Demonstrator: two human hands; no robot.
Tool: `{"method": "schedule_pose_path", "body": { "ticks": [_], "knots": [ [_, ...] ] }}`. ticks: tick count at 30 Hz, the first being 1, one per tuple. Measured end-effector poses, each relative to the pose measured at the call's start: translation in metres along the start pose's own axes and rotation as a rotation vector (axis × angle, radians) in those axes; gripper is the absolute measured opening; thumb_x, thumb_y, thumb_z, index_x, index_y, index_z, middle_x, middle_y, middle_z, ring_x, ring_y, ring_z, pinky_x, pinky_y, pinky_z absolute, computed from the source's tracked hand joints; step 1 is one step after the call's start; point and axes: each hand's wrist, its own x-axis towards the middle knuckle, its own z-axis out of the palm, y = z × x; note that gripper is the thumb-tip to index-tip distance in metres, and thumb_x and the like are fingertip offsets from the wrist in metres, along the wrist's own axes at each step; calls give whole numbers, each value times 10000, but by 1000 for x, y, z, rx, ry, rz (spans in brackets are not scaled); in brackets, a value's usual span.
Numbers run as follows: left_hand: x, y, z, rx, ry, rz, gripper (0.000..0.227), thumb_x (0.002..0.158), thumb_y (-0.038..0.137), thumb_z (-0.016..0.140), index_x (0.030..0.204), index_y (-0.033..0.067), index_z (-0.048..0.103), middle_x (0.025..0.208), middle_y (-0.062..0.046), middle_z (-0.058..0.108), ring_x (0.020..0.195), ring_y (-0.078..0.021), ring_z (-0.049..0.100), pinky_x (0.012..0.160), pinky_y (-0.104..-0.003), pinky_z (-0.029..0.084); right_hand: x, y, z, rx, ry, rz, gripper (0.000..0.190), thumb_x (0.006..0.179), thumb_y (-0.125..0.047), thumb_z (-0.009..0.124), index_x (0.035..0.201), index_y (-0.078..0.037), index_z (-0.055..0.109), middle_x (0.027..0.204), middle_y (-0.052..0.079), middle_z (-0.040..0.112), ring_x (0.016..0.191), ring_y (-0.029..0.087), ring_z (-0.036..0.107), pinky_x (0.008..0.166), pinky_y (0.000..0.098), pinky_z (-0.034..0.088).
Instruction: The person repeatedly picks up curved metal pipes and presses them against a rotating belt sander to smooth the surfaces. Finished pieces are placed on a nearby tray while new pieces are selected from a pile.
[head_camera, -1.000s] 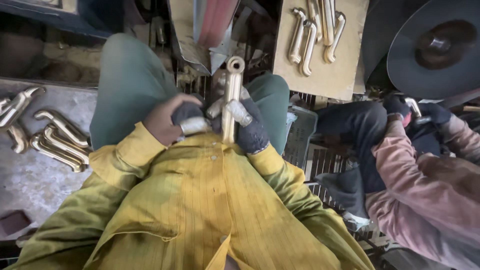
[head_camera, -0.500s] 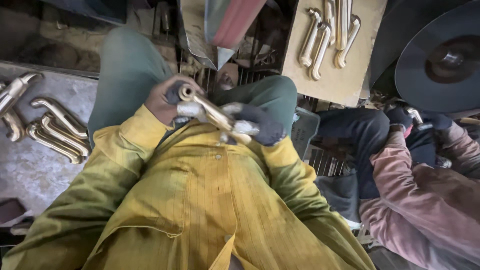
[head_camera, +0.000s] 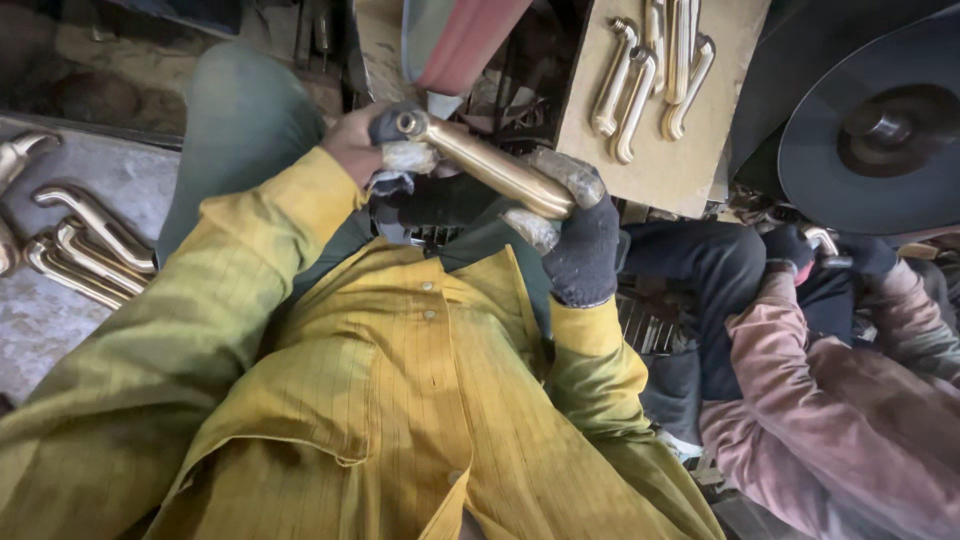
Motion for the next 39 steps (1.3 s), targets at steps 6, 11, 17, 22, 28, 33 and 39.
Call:
{"method": "schedule_pose_path", "body": {
  "ticks": [6, 11, 17, 22, 28, 33, 39],
  "knots": [
    [30, -45, -11, -155, -20, 49, 275, 952, 20, 761, 1210, -47, 697, 1093, -119, 751, 976, -209, 738, 893, -348, 609, 10, -13, 28, -188, 30, -12, 570, 807, -118, 930, 1276, -31, 618, 1188, 123, 668, 1097, 243, 685, 945, 344, 585],
    [24, -34, -12, -140, 219, -162, 314, 885, 54, 764, 1183, -11, 691, 966, -102, 756, 759, -208, 730, 665, -333, 608, 7, -24, 52, -128, 13, -134, 558, 877, 1, 856, 1364, -57, 591, 1265, 154, 626, 1154, 282, 649, 1002, 365, 565],
    [29, -29, -9, -216, 84, -32, 310, 930, 55, 768, 1224, -12, 693, 1028, -90, 756, 849, -182, 742, 702, -313, 606, 20, -23, 52, -357, 50, -129, 594, 794, -99, 922, 1307, -69, 622, 1226, 172, 632, 1106, 300, 663, 950, 368, 571],
    [36, -42, -4, -122, 168, -47, 299, 896, 36, 780, 1185, 7, 705, 976, -90, 756, 787, -197, 738, 686, -331, 618, 36, -6, 46, -285, 77, -137, 579, 833, -143, 929, 1313, -46, 620, 1259, 151, 664, 1135, 296, 694, 990, 378, 585],
    [51, -57, 6, -255, 91, -24, 231, 902, 36, 771, 1121, 15, 702, 935, -99, 754, 784, -214, 751, 688, -359, 638, 46, -1, 33, -185, 22, -104, 573, 855, -166, 913, 1321, -18, 613, 1309, 145, 655, 1212, 277, 683, 1053, 380, 587],
    [51, -59, 11, -182, 123, -1, 190, 929, 56, 762, 1108, 32, 705, 936, -103, 754, 780, -202, 742, 664, -335, 614, 64, 6, 19, -100, -40, -47, 557, 874, -161, 909, 1327, -5, 625, 1317, 148, 664, 1231, 268, 686, 1078, 384, 585],
    [45, -45, 16, -193, 134, -57, 200, 927, 103, 780, 1097, 40, 694, 900, -95, 753, 713, -174, 717, 596, -302, 569, 110, 46, 3, 130, -76, 22, 630, 869, -179, 922, 1379, -5, 596, 1260, 132, 688, 1196, 250, 689, 1059, 380, 591]
  ]
}}
